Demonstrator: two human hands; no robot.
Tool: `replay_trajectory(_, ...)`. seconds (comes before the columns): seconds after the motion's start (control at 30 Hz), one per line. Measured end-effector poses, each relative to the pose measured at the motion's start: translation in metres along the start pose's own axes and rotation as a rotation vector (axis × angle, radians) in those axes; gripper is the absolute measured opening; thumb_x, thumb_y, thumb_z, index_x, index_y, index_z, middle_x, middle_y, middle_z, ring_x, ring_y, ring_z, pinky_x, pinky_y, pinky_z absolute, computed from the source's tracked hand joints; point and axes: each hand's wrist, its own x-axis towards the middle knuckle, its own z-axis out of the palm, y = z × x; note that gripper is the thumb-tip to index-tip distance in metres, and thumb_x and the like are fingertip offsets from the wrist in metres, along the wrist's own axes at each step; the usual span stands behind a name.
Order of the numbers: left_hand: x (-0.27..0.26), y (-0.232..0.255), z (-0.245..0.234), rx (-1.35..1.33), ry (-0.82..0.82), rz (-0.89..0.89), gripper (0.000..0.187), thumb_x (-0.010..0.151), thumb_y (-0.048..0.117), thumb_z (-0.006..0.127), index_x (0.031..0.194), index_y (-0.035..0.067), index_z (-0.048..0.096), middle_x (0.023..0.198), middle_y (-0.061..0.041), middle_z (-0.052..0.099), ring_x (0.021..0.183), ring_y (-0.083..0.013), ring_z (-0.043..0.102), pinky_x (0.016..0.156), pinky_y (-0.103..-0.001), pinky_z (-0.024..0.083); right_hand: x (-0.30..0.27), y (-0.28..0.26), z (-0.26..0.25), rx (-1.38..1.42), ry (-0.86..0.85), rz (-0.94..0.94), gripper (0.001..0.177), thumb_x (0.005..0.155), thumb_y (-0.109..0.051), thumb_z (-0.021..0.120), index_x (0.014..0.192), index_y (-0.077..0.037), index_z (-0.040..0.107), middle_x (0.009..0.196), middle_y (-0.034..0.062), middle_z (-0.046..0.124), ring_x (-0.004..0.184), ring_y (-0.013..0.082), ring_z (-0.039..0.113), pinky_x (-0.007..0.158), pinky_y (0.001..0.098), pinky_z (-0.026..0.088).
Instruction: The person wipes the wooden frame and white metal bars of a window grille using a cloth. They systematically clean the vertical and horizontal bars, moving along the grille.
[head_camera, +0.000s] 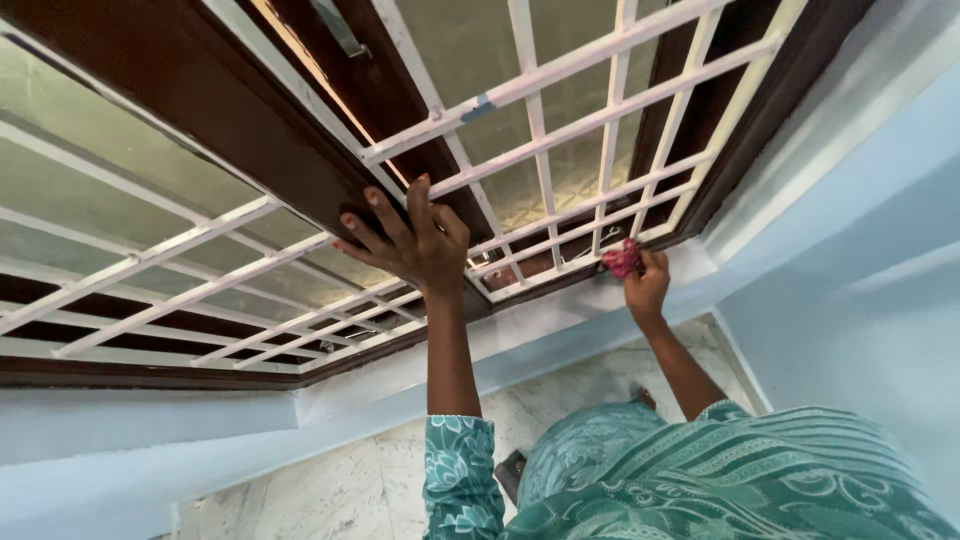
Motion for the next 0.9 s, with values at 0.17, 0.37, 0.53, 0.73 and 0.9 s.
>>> replay_trajectory(0.17,-0.005,0.001,0.000,-0.010,-0.007,-0.013,0.039,0.094,0.013,0.062,0.127,0.032,0.069,0.174,-0.001,0.015,0.164,-0.0347,0.006,0.130,-0.071,0.008,-0.024,-0.047,0.035,0.144,-0.324,0.086,0.031,0.081,0.001,0.064,0.110,-0.004,0.074,0.090,0.0107,0.062,0.080,0.0240,0.061,0.073,0.0339,0.050)
replay_trajectory(0.37,-0.001,0.005,-0.005,-0.022,0.000,-0.007,0.043,0.096,0.015,0.061,0.135,0.034,0.065,0.173,-0.001,0.019,0.163,-0.0340,0.007,0.128,-0.073,0.008,0.036,-0.198,0.026,0.500,-0.193,-0.008,0.024,0.083,0.007,0.065,0.104,-0.003,0.070,0.096,0.0071,0.059,0.085,0.0227,0.059,0.073,0.0334,0.051)
replay_trajectory(0.53,-0.004,0.002,0.006,0.010,-0.018,0.005,0.050,0.101,0.039,0.058,0.151,0.034,0.052,0.172,-0.002,0.018,0.162,-0.0340,0.007,0.127,-0.073,0.010,0.118,-0.334,0.004,0.414,0.048,-0.631,0.033,0.081,0.011,0.064,0.111,-0.004,0.066,0.120,0.0118,0.062,0.118,0.0297,0.058,0.101,0.0453,0.047)
replay_trajectory(0.73,-0.006,-0.010,-0.007,-0.079,-0.113,0.043,0.059,0.102,0.044,0.061,0.156,0.026,0.044,0.171,-0.005,0.020,0.159,-0.0388,0.010,0.125,-0.075,0.012,0.155,-0.363,0.025,0.194,-0.050,-1.020,0.030,0.087,-0.004,0.077,0.117,-0.006,0.073,0.124,0.0092,0.068,0.118,0.0274,0.061,0.097,0.0475,0.043)
replay_trajectory(0.9,-0.004,-0.008,-0.014,0.033,-0.086,0.075,0.059,0.095,0.017,0.063,0.151,0.034,0.056,0.173,-0.005,0.019,0.161,-0.0386,0.011,0.128,-0.070,0.014,0.192,-0.275,0.012,0.087,0.245,-1.120,0.021,0.085,-0.016,0.088,0.104,-0.015,0.078,0.120,0.0051,0.064,0.118,0.0256,0.057,0.101,0.0484,0.049)
